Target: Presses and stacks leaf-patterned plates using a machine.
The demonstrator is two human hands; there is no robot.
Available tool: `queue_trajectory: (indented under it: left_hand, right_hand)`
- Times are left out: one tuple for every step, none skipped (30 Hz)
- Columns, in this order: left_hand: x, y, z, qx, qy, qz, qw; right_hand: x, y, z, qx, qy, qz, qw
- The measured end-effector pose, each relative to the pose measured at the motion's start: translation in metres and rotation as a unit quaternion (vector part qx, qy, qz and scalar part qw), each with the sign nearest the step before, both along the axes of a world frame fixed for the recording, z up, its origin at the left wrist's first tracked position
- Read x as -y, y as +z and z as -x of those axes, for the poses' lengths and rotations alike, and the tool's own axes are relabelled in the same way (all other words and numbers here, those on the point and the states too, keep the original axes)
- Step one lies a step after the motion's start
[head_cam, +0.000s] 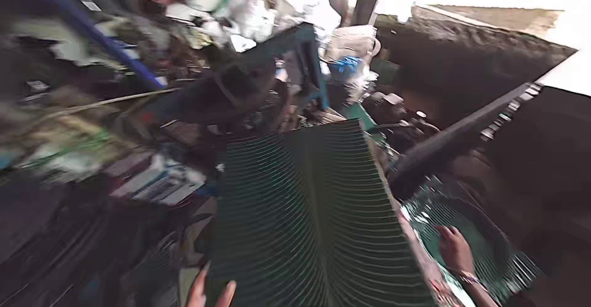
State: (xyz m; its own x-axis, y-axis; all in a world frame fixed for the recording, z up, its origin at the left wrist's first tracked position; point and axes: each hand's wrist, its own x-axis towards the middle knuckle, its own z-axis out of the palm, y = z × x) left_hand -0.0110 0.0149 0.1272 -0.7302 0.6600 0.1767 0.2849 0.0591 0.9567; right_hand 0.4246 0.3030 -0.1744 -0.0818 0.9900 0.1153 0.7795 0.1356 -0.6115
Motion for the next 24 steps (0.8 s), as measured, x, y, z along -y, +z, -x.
queue_trajectory:
  left_hand:
    - [-0.015,0.006,0.010,0.019,0.006,0.011,1.000]
    - [-0.033,0.007,0.024,0.047,0.030,0.005,0.998]
    - [-0.053,0.006,0.042,0.068,0.060,-0.010,0.996]
    - [-0.076,0.005,0.064,0.077,0.082,-0.027,0.993]
    - [-0.098,0.004,0.088,0.078,0.096,-0.040,0.992]
    - [-0.121,0.005,0.114,0.071,0.108,-0.047,0.991]
    - [-0.144,0.007,0.144,0.066,0.118,-0.045,0.990]
    - [-0.166,0.010,0.172,0.066,0.129,-0.041,0.989]
    - [-0.188,0.013,0.199,0.063,0.144,-0.033,0.987]
    - [-0.209,0.019,0.222,0.061,0.156,-0.017,0.986]
    - [-0.227,0.023,0.242,0.055,0.164,0.003,0.985]
    - [-0.242,0.026,0.260,0.042,0.167,0.031,0.985]
    - [-0.254,0.030,0.273,0.029,0.166,0.059,0.984]
    - [-0.263,0.031,0.283,0.014,0.164,0.081,0.983]
    - [-0.267,0.032,0.289,0.001,0.164,0.103,0.981]
    - [-0.268,0.032,0.291,-0.003,0.163,0.113,0.980]
    - [-0.266,0.030,0.293,-0.005,0.164,0.111,0.980]
    - [-0.262,0.027,0.293,-0.004,0.163,0.101,0.981]
    - [-0.258,0.025,0.292,0.000,0.165,0.088,0.982]
    - [-0.254,0.024,0.289,0.008,0.161,0.075,0.984]
    - [-0.249,0.025,0.286,0.012,0.155,0.070,0.985]
    - [-0.245,0.026,0.283,0.015,0.151,0.070,0.986]
    - [-0.242,0.028,0.280,0.016,0.152,0.070,0.986]
    - [-0.241,0.030,0.278,0.019,0.156,0.069,0.985]
  right_hand:
    - [-0.009,0.008,0.001,-0.010,0.001,-0.021,1.000]
    - [-0.016,0.015,0.003,-0.020,-0.003,-0.038,0.999]
    - [-0.022,0.025,0.007,-0.036,-0.006,-0.053,0.998]
    - [-0.027,0.033,0.011,-0.053,-0.010,-0.071,0.996]
    - [-0.032,0.040,0.015,-0.063,-0.006,-0.089,0.994]
    - [-0.038,0.049,0.021,-0.071,0.002,-0.106,0.992]
    - [-0.041,0.060,0.030,-0.076,0.011,-0.119,0.990]
    - [-0.041,0.073,0.037,-0.079,0.022,-0.127,0.988]
    - [-0.041,0.084,0.046,-0.083,0.031,-0.139,0.986]
    - [-0.041,0.094,0.054,-0.088,0.037,-0.152,0.984]
    - [-0.042,0.103,0.064,-0.096,0.042,-0.166,0.980]
    - [-0.044,0.112,0.072,-0.107,0.050,-0.184,0.976]
    - [-0.049,0.118,0.079,-0.117,0.059,-0.211,0.969]
    - [-0.056,0.120,0.083,-0.128,0.069,-0.240,0.960]
    - [-0.064,0.123,0.087,-0.134,0.075,-0.266,0.952]
    - [-0.069,0.135,0.095,-0.145,0.077,-0.284,0.945]
    - [-0.075,0.149,0.103,-0.152,0.075,-0.295,0.940]
    - [-0.080,0.164,0.113,-0.153,0.068,-0.306,0.937]
    - [-0.085,0.181,0.124,-0.160,0.060,-0.320,0.932]
    - [-0.094,0.194,0.136,-0.165,0.048,-0.342,0.924]
    - [-0.104,0.204,0.146,-0.168,0.043,-0.357,0.918]
    - [-0.115,0.213,0.155,-0.168,0.044,-0.362,0.916]
    - [-0.125,0.220,0.164,-0.166,0.046,-0.356,0.918]
    - [-0.134,0.228,0.173,-0.169,0.046,-0.337,0.925]
